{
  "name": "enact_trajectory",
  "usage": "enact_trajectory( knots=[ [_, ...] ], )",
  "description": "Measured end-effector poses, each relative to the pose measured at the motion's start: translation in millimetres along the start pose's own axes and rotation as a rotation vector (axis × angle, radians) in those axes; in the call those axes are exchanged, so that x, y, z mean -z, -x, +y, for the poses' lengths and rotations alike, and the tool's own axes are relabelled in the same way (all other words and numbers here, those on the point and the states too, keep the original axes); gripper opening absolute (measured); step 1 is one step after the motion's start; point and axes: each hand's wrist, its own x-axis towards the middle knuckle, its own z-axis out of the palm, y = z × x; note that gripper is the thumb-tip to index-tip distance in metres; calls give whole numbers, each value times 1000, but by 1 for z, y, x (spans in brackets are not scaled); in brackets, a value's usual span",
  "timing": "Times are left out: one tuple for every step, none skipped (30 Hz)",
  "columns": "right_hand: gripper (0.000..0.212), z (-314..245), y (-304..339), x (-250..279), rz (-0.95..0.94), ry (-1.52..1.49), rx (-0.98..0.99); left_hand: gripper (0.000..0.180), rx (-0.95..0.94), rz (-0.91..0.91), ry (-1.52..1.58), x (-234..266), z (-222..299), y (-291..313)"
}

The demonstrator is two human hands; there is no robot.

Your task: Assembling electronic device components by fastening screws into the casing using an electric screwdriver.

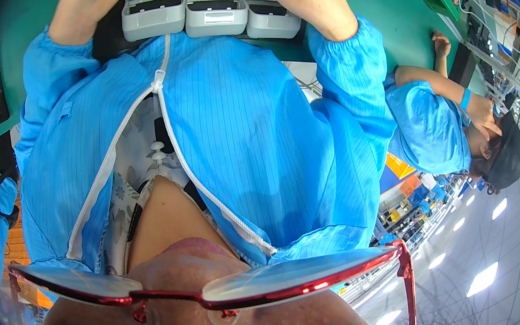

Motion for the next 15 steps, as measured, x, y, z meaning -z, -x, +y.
enact_trajectory(
  knots=[
    [7,10,8,-2,-2,36,19,24,8,23,228,16,1,0],
    [7,19,14,-6,-2,70,39,26,16,46,455,32,2,1],
    [7,26,18,-12,-5,86,58,26,18,46,455,42,-2,3],
    [7,29,20,-14,-4,92,56,27,-15,81,447,47,-6,6],
    [7,30,20,-16,4,100,75,28,-48,118,438,51,-10,6],
    [6,32,21,-17,11,110,91,28,-46,112,442,49,-12,7],
    [6,34,22,-17,12,114,92,28,-55,127,451,47,-15,9],
    [6,36,22,-17,13,121,91,27,-65,141,461,44,-16,9],
    [6,38,21,-22,18,120,89,27,-66,148,462,45,-18,12],
    [6,39,20,-25,23,121,88,26,-56,157,465,44,-20,14],
    [6,41,19,-26,19,121,92,26,-48,164,469,44,-22,15],
    [5,41,19,-27,18,145,105,26,-50,162,473,42,-23,16],
    [5,41,18,-26,17,172,117,25,-48,186,450,39,-25,16],
    [5,41,18,-22,15,181,118,24,-46,206,429,36,-26,14],
    [5,40,18,-24,-4,174,120,24,-43,220,425,35,-26,18]
  ],
)
